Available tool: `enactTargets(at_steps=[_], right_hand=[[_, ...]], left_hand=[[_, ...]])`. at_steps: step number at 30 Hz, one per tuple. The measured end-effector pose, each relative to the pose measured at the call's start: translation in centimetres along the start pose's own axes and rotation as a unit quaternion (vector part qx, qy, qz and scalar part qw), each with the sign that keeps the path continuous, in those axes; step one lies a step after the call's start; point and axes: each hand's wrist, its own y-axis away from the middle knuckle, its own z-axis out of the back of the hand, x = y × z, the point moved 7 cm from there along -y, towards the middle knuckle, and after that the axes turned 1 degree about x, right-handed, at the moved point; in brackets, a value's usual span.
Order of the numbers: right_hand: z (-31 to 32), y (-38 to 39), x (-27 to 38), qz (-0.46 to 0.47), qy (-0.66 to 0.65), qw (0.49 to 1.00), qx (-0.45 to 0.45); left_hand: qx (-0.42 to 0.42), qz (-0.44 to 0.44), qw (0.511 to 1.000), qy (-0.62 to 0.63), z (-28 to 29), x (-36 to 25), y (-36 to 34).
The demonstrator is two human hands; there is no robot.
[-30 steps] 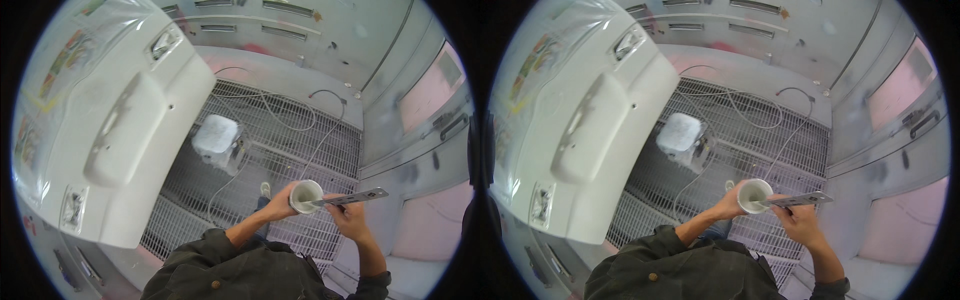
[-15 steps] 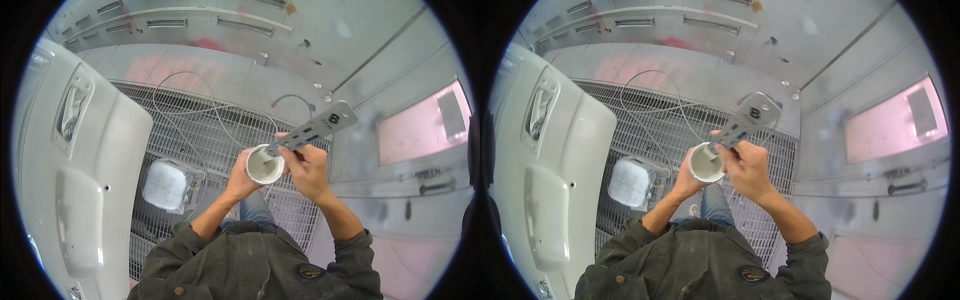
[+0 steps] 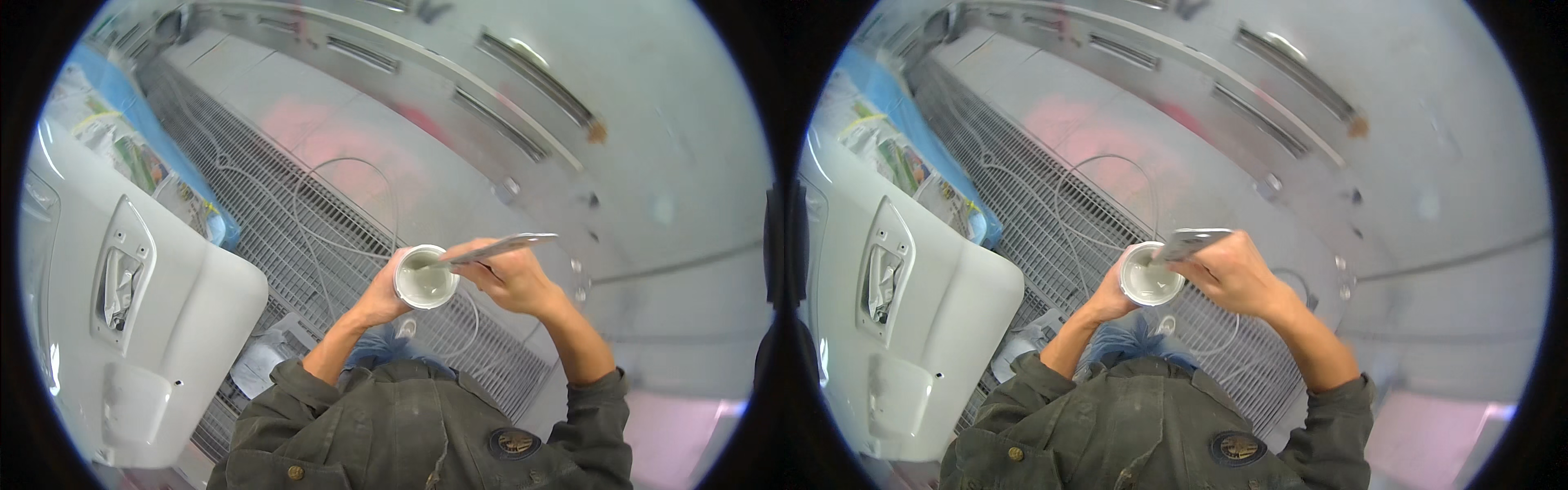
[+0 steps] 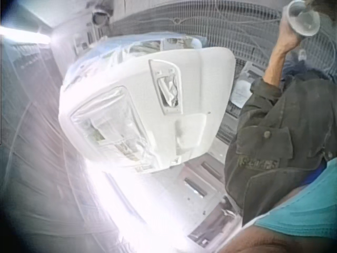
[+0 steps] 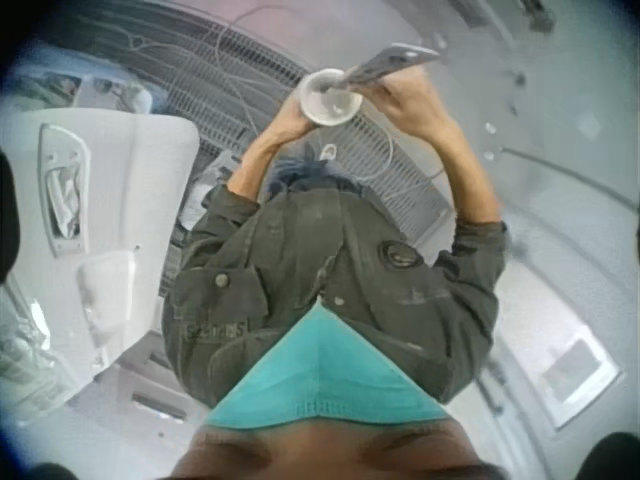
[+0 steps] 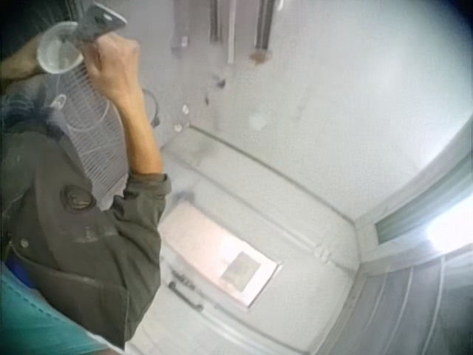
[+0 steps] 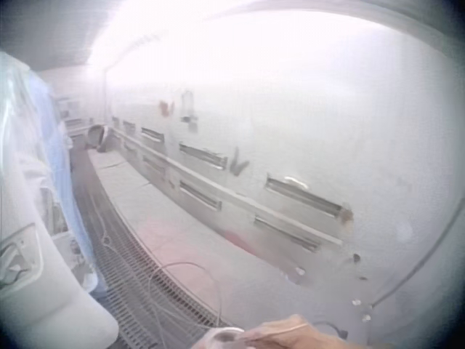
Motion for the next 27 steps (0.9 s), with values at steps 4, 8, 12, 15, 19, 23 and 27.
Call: enactTargets(at_steps=[4, 8, 12, 15, 19, 23, 27], right_hand=[[1.9, -10.0, -7.0, -0.062, -0.014, 0.998, -0.003], [2.6, -21.3, -12.9, -0.06, -0.053, 0.996, -0.036], [5.0, -35.4, -18.3, -0.034, -0.079, 0.992, -0.091], [7.3, -46.5, -22.6, -0.04, -0.066, 0.991, -0.112], [6.6, -59.9, -27.6, -0.034, -0.112, 0.987, -0.108], [4.1, -74.0, -31.2, -0.008, -0.241, 0.969, 0.059], [3.7, -88.2, -34.9, 0.196, -0.212, 0.935, 0.204]], left_hand=[[-0.123, 0.009, 0.992, 0.019, 7.7, 2.1, -9.2], [-0.228, -0.023, 0.97, -0.076, 15.2, 4.0, -20.0], [-0.285, -0.088, 0.947, -0.122, 24.8, 2.8, -29.8], [-0.293, -0.128, 0.945, -0.064, 32.2, 0.5, -37.1], [-0.258, -0.101, 0.961, 0.0, 42.0, -4.4, -45.3], [-0.222, -0.088, 0.971, 0.002, 53.6, -3.2, -53.3], [-0.191, -0.038, 0.98, 0.037, 64.6, -0.6, -61.0]])
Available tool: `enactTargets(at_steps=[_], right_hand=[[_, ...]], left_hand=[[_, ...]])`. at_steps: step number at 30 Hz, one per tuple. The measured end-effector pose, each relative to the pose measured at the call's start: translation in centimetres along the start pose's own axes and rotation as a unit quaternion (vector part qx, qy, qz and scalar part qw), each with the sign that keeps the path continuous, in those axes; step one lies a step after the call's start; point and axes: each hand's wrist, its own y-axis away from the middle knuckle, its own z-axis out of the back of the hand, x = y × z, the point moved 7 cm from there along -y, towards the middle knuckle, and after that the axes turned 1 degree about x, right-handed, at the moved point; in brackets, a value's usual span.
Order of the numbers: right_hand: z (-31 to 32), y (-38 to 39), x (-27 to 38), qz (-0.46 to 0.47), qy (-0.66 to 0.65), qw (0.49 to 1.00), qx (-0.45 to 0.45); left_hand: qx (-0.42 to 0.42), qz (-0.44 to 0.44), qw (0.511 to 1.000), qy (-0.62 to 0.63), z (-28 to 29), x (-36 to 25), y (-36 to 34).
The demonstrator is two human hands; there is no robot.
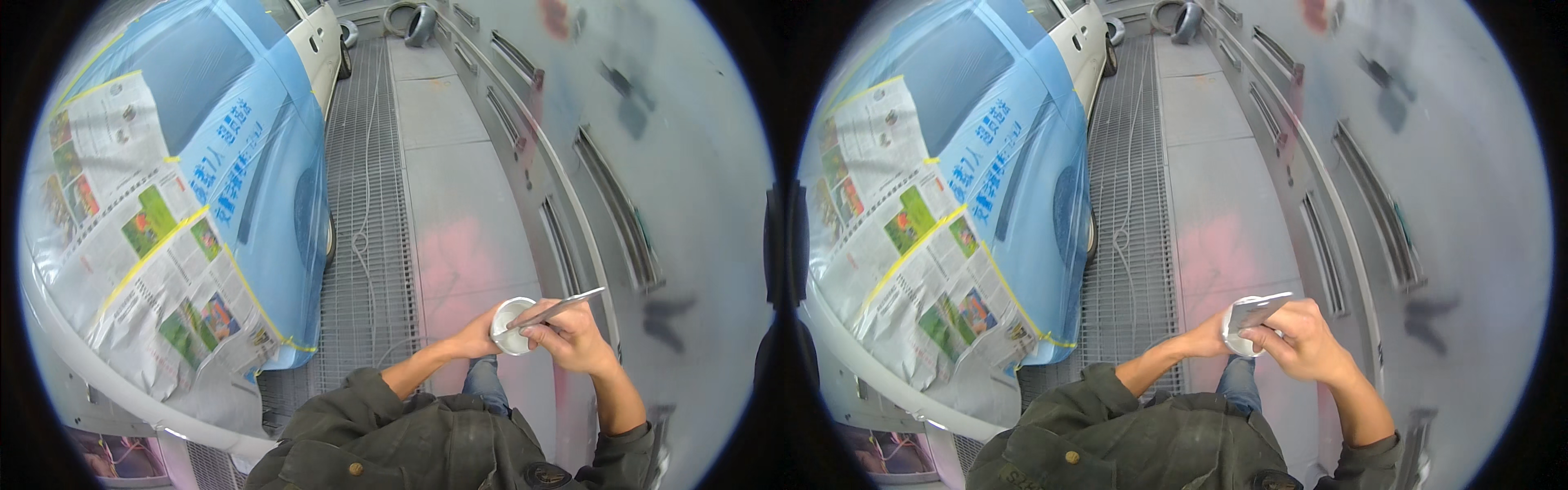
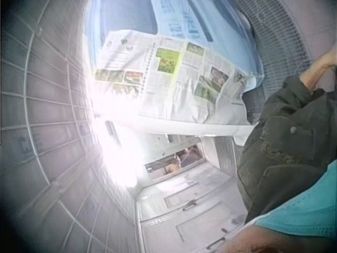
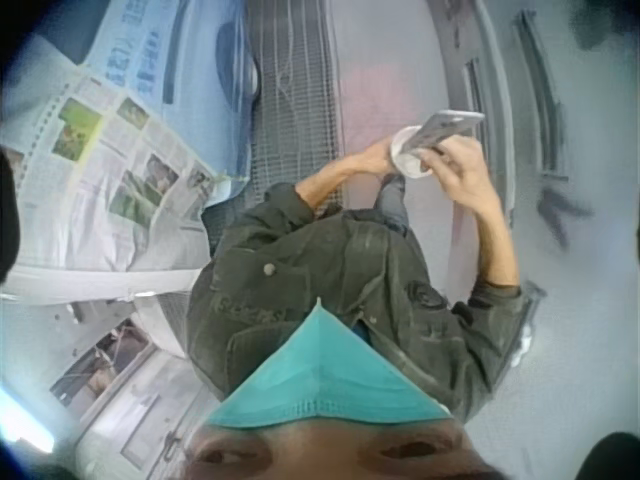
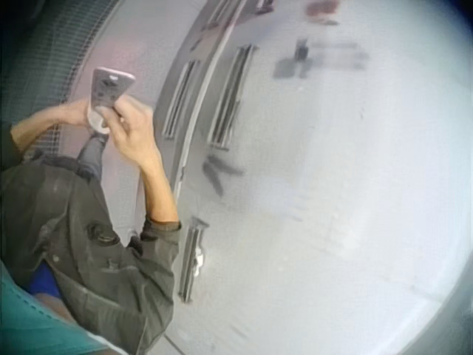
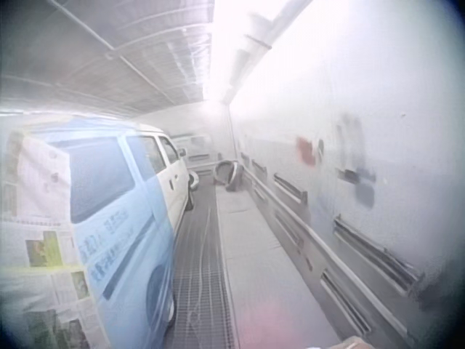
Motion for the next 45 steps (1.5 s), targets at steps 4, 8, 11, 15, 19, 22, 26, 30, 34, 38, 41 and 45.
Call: enactTargets(at_steps=[4, 8, 11, 15, 19, 22, 26, 30, 34, 38, 41, 45], right_hand=[[9.3, -11.2, -7.0, 0.059, 0.082, 0.995, 0.011], [16.0, -22.6, -12.9, 0.047, 0.106, 0.993, 0.005], [17.2, -29.8, -18.3, 0.043, 0.052, 0.997, -0.025], [20.1, -41.4, -25.5, 0.02, 0.042, 0.996, -0.077], [24.5, -55.1, -32.6, 0.089, 0.087, 0.976, -0.179], [26.3, -65.3, -37.8, 0.045, 0.065, 0.989, -0.127], [28.3, -78.0, -41.5, 0.048, 0.011, 0.999, -0.008], [30.1, -91.2, -44.7, 0.137, -0.014, 0.986, 0.098], [31.6, -106.2, -51.3, 0.172, -0.009, 0.976, 0.13], [32.3, -119.6, -57.1, 0.203, 0.015, 0.967, 0.155], [32.2, -129.1, -59.2, 0.227, -0.014, 0.958, 0.174], [31.9, -143.2, -61.3, 0.222, -0.055, 0.961, 0.154]], left_hand=[[-0.096, -0.046, 0.994, -0.023, 8.9, -4.5, -10.0], [-0.216, -0.01, 0.976, -0.032, 18.5, -7.8, -19.1], [-0.306, 0.016, 0.952, -0.009, 25.2, -7.7, -24.2], [-0.365, -0.045, 0.93, -0.014, 35.7, -7.4, -33.1], [-0.4, -0.034, 0.914, -0.055, 47.3, -7.6, -41.8], [-0.367, -0.054, 0.925, -0.083, 55.5, -10.3, -48.5], [-0.317, -0.056, 0.946, -0.031, 66.9, -12.8, -56.2], [-0.285, -0.03, 0.958, -0.03, 78.0, -13.5, -62.0], [-0.34, -0.069, 0.937, -0.043, 90.7, -15.1, -68.2], [-0.416, -0.055, 0.906, -0.048, 104.0, -18.4, -73.8], [-0.485, -0.091, 0.869, -0.043, 112.5, -21.8, -77.0], [-0.54, -0.1, 0.835, -0.042, 123.5, -23.7, -80.1]])
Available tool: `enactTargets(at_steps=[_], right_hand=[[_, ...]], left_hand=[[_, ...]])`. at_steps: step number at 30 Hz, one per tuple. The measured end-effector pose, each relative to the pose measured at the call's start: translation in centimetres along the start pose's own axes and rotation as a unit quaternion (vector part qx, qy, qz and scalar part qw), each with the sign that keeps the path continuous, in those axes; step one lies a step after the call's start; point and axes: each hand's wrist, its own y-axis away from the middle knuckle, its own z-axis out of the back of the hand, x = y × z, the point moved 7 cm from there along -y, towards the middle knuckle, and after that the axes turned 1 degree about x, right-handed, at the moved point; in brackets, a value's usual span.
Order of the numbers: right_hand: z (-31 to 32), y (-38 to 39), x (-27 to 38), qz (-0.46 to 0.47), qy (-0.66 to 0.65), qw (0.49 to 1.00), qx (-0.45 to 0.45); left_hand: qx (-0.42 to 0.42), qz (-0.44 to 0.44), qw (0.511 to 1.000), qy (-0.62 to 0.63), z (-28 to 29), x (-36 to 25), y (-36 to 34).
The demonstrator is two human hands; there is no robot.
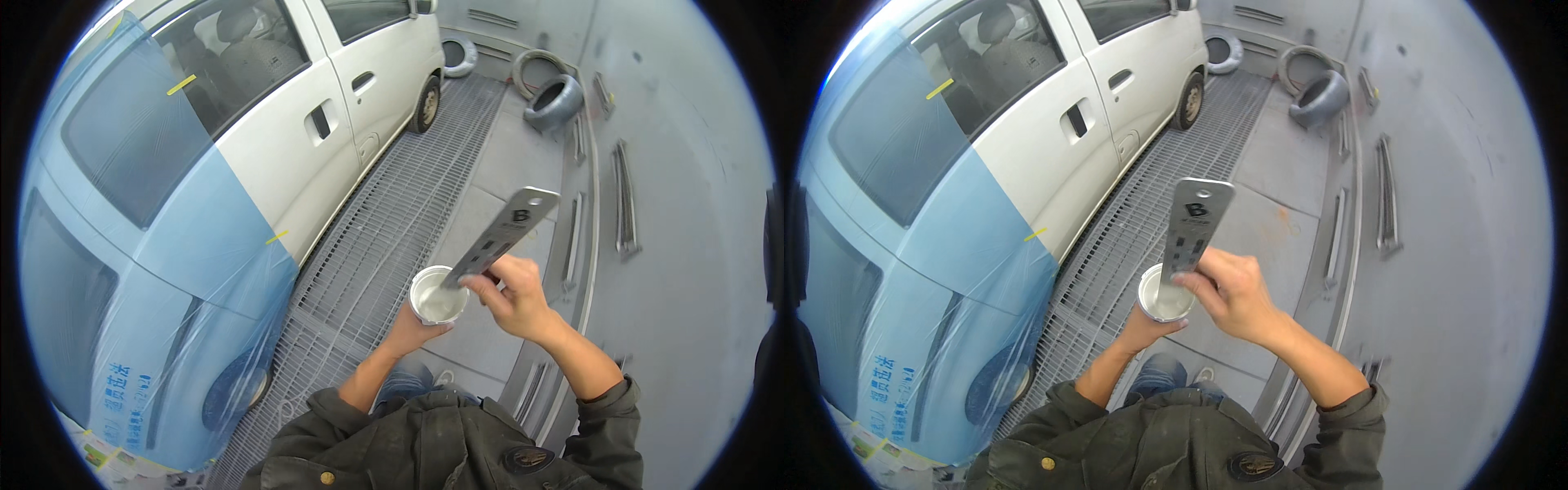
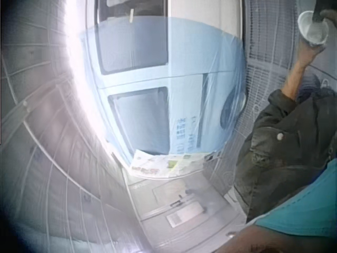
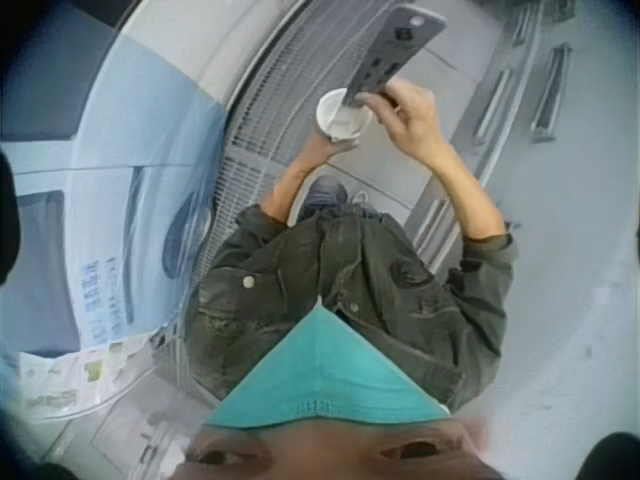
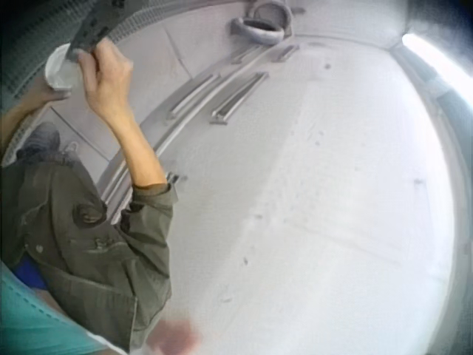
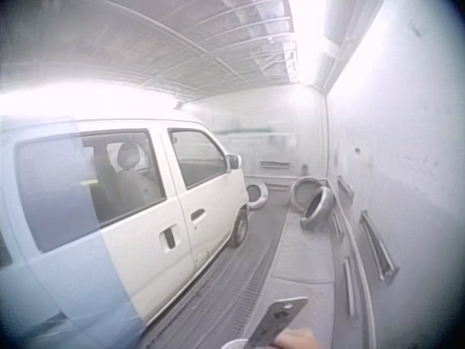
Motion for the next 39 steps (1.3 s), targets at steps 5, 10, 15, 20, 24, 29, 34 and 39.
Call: enactTargets(at_steps=[5, 10, 15, 20, 24, 29, 34, 39], right_hand=[[0.4, -11.2, -12.3, 0.011, 0.039, 0.998, 0.039], [-0.9, -24.9, -20.9, 0.04, -0.024, 0.996, 0.075], [-0.4, -39.5, -31.2, 0.019, -0.032, 0.997, 0.064], [-1.6, -52.4, -35.0, 0.024, -0.071, 0.985, 0.154], [-4.0, -62.7, -40.1, 0.05, -0.124, 0.974, 0.184], [-9.8, -68.5, -48.7, 0.077, -0.136, 0.927, 0.34], [-15.3, -74.6, -54.7, 0.143, -0.205, 0.925, 0.286], [-22.2, -75.0, -60.2, 0.196, -0.14, 0.913, 0.329]], left_hand=[[-0.052, 0.006, 0.999, 0.005, 4.1, 1.6, -13.6], [-0.1, -0.025, 0.994, 0.037, 10.2, 4.2, -28.2], [-0.126, -0.02, 0.992, 0.011, 16.5, 3.8, -41.5], [-0.183, -0.014, 0.983, 0.013, 22.5, 0.3, -51.5], [-0.265, -0.039, 0.963, 0.013, 26.9, 0.8, -58.1], [-0.383, -0.053, 0.922, 0.021, 32.0, 6.4, -65.3], [-0.471, -0.098, 0.876, 0.04, 36.2, 11.5, -69.6], [-0.496, -0.117, 0.86, 0.031, 41.1, 16.2, -71.5]])
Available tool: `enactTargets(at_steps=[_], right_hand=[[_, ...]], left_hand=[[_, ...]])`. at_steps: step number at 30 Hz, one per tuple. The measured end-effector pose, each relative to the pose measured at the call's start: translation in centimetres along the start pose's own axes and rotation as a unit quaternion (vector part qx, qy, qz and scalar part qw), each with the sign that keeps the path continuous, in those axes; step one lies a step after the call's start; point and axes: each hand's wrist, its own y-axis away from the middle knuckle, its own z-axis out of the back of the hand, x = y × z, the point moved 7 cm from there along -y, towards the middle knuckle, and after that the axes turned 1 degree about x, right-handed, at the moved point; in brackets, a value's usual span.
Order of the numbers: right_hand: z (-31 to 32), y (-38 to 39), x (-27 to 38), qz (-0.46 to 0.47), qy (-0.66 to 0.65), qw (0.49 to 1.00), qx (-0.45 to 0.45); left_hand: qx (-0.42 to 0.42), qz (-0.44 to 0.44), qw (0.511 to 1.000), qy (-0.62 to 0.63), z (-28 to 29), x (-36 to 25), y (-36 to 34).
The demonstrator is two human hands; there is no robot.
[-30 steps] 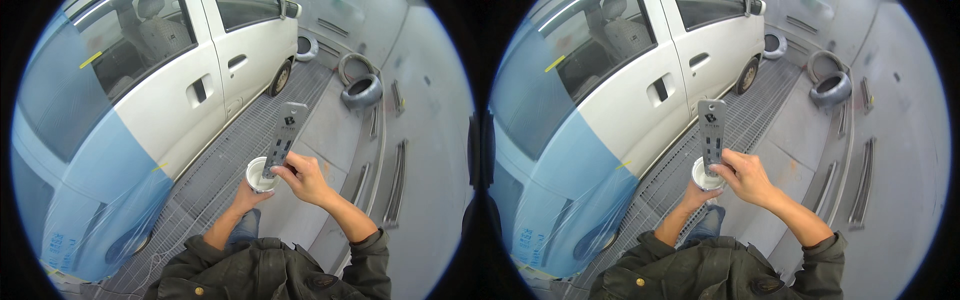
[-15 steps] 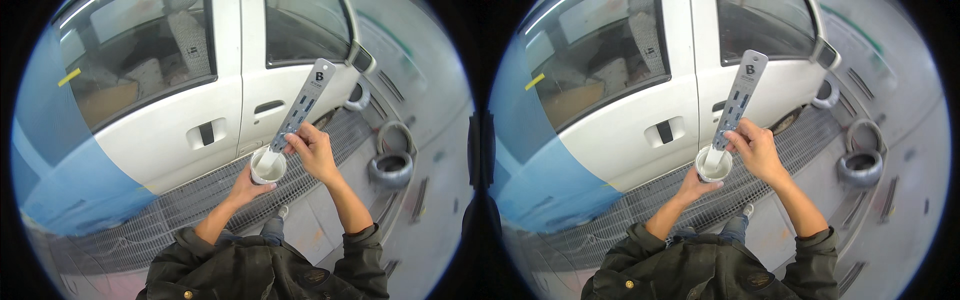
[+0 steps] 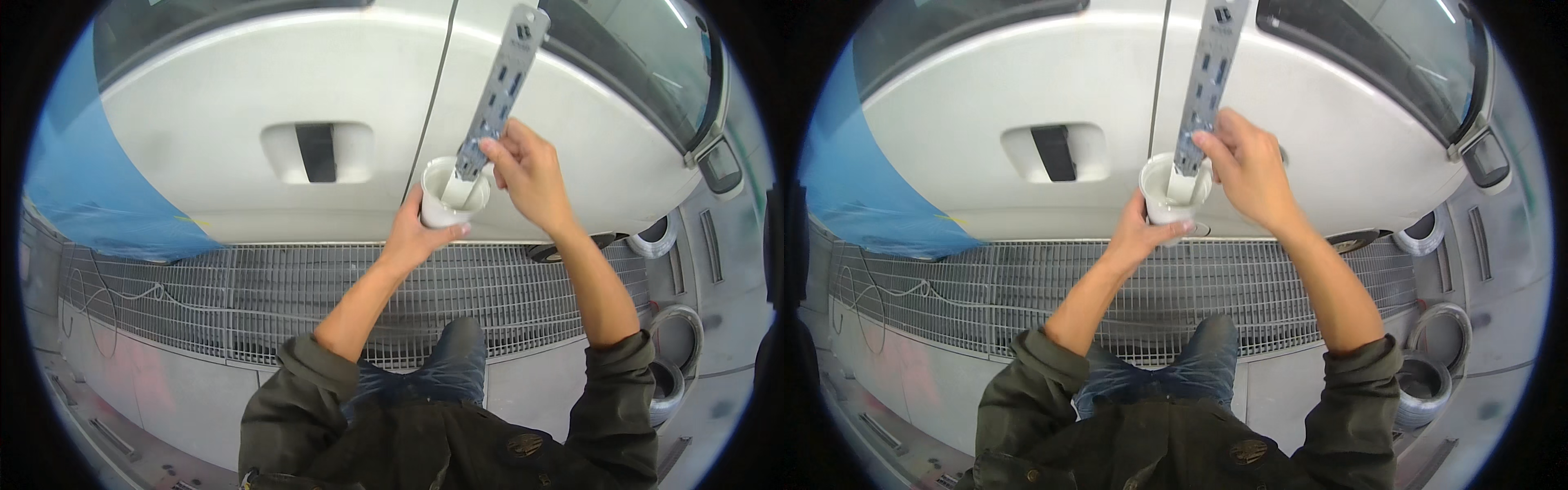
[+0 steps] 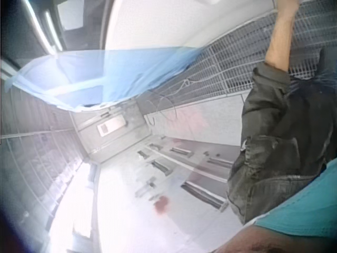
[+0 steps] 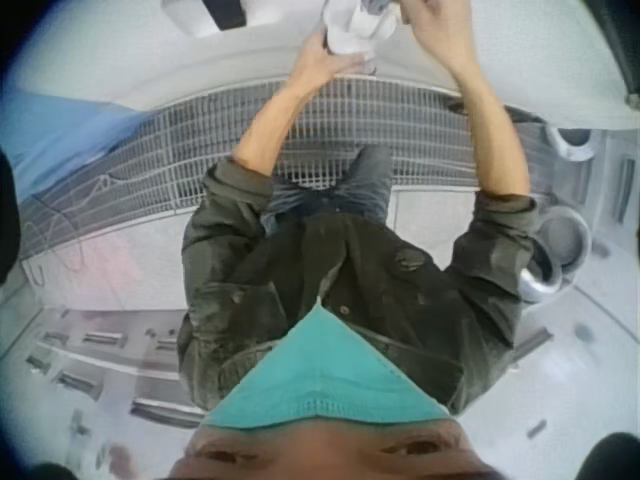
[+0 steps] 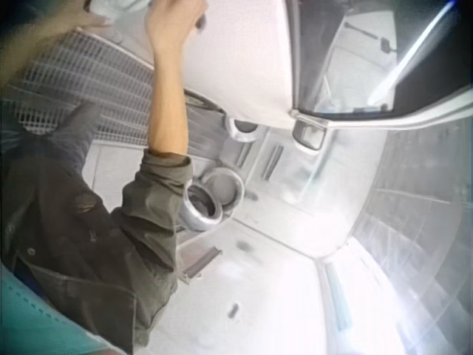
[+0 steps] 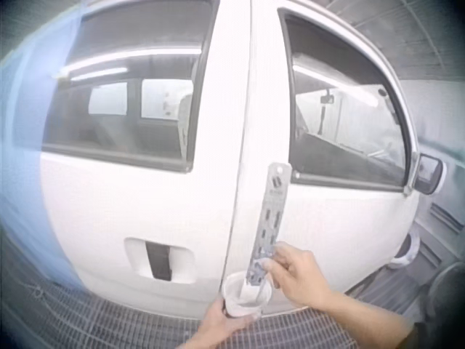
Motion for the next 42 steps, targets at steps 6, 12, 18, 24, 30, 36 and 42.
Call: enactTargets(at_steps=[6, 12, 18, 24, 30, 36, 42], right_hand=[[0.0, -2.9, -3.5, 0.07, -0.042, 0.993, -0.087], [-2.7, -2.8, -4.1, 0.095, -0.05, 0.994, -0.027], [-1.4, -3.9, -4.7, 0.098, 0.009, 0.989, -0.109], [0.5, -6.0, -3.9, 0.09, -0.065, 0.989, -0.097], [2.4, -9.4, -1.7, 0.118, -0.061, 0.988, -0.075], [3.2, -9.9, -1.1, 0.134, -0.036, 0.987, -0.08], [3.3, -9.9, -0.6, 0.12, -0.043, 0.989, -0.076]], left_hand=[[-0.024, -0.043, 0.998, -0.027, 1.8, 4.0, -3.2], [-0.027, -0.084, 0.996, -0.033, 3.0, 3.3, -4.9], [-0.021, -0.094, 0.995, -0.026, 2.6, 2.7, -5.1], [-0.032, -0.086, 0.996, -0.02, 3.1, 3.0, -4.9], [-0.024, -0.091, 0.995, -0.014, 3.8, 3.2, -5.1], [-0.016, -0.068, 0.997, -0.022, 2.8, 2.9, -4.9], [-0.019, -0.049, 0.998, -0.026, 2.8, 3.1, -4.8]])
